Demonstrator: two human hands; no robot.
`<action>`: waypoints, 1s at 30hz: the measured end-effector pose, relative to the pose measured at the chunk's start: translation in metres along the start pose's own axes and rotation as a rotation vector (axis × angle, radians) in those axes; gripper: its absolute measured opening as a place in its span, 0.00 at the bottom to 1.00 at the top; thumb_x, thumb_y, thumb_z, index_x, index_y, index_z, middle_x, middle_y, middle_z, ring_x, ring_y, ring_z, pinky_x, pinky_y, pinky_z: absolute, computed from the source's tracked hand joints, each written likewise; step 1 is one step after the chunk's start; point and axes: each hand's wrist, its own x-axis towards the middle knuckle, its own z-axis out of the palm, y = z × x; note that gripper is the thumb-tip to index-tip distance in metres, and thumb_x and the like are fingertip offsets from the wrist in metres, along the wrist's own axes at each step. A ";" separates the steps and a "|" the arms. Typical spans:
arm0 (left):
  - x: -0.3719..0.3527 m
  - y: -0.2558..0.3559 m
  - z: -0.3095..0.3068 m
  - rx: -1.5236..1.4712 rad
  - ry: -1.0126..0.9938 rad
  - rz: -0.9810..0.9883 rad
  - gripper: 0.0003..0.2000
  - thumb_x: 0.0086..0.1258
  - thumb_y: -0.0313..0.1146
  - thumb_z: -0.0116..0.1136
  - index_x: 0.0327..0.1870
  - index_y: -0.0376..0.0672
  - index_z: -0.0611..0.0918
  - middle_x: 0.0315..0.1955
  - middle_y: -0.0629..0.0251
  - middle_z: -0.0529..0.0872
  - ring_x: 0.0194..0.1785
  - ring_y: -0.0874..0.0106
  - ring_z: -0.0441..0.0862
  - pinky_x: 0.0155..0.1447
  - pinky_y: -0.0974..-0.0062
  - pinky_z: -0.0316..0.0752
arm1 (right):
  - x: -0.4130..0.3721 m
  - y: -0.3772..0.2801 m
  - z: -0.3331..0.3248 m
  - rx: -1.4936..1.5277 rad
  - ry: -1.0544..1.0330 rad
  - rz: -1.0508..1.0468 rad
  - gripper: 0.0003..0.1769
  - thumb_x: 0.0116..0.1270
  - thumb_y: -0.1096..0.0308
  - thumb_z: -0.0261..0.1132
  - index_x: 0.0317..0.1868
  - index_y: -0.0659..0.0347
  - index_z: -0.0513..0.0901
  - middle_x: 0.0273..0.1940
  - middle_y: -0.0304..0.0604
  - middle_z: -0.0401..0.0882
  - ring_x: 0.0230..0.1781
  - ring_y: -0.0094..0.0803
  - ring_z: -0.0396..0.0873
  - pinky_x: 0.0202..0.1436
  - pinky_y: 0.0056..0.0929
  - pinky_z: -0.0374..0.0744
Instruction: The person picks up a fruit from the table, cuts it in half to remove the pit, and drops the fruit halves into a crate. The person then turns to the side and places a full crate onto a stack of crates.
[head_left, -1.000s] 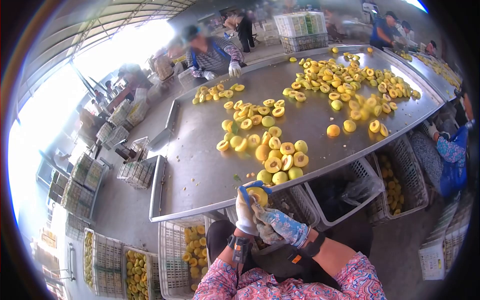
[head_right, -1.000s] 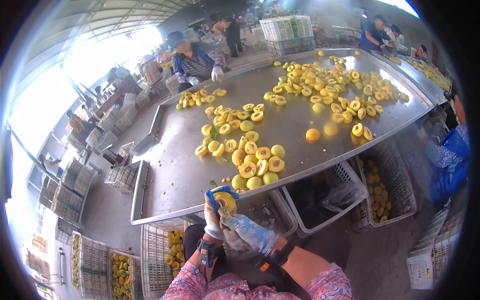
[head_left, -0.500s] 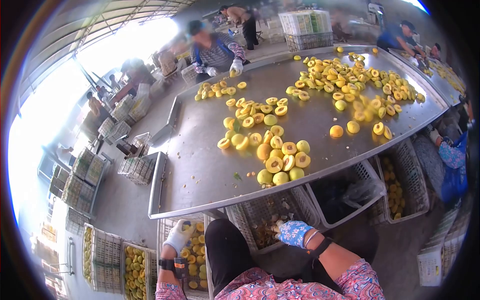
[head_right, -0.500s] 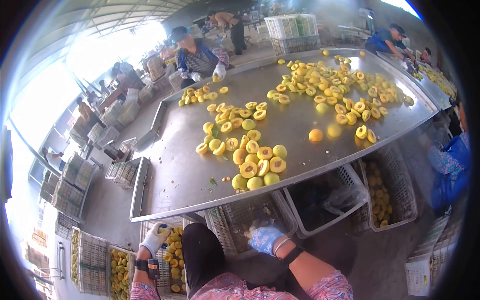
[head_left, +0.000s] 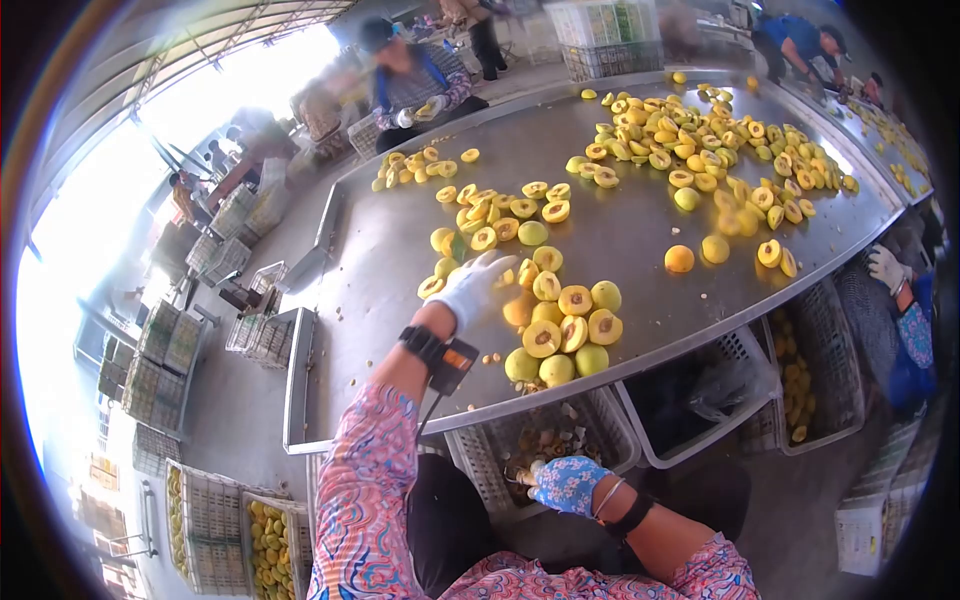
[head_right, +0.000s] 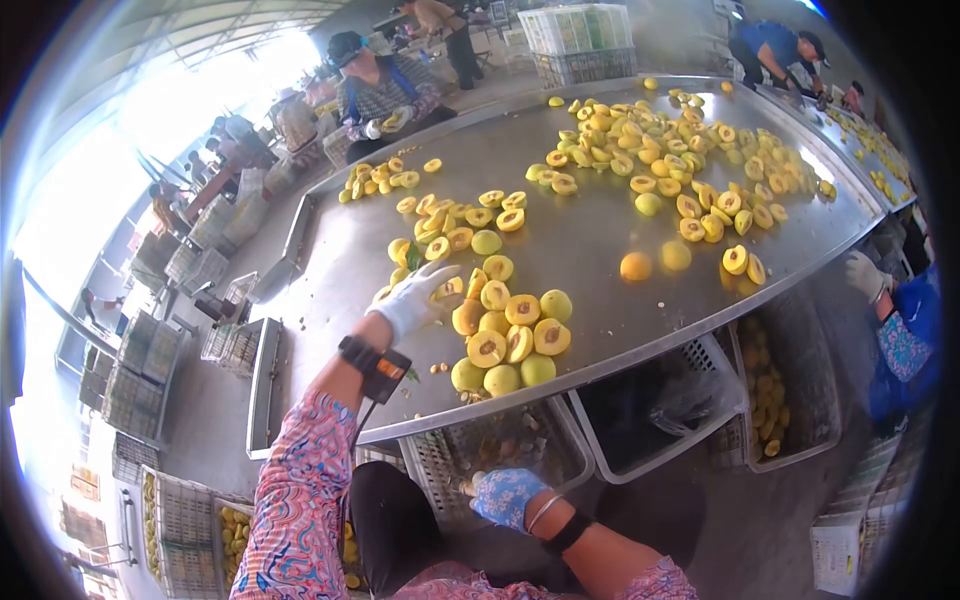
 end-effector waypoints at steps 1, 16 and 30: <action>0.027 0.004 0.006 0.004 -0.024 -0.009 0.29 0.69 0.49 0.59 0.70 0.53 0.71 0.69 0.53 0.68 0.68 0.50 0.69 0.71 0.62 0.65 | 0.005 0.007 0.003 0.007 -0.019 0.016 0.15 0.70 0.58 0.56 0.45 0.59 0.81 0.38 0.53 0.84 0.39 0.52 0.83 0.43 0.49 0.80; 0.001 -0.017 0.051 -0.061 -0.208 -0.045 0.23 0.70 0.44 0.56 0.66 0.54 0.75 0.59 0.56 0.78 0.61 0.55 0.76 0.64 0.62 0.71 | 0.018 0.003 -0.007 0.092 0.004 -0.002 0.18 0.70 0.54 0.58 0.44 0.63 0.78 0.31 0.56 0.83 0.35 0.55 0.83 0.38 0.50 0.79; -0.117 -0.034 0.021 -0.260 0.219 -0.049 0.28 0.52 0.33 0.71 0.59 0.52 0.81 0.49 0.57 0.82 0.54 0.57 0.79 0.59 0.64 0.75 | 0.011 -0.040 -0.064 0.377 0.042 0.034 0.24 0.71 0.52 0.59 0.51 0.68 0.75 0.39 0.61 0.84 0.43 0.55 0.82 0.48 0.46 0.77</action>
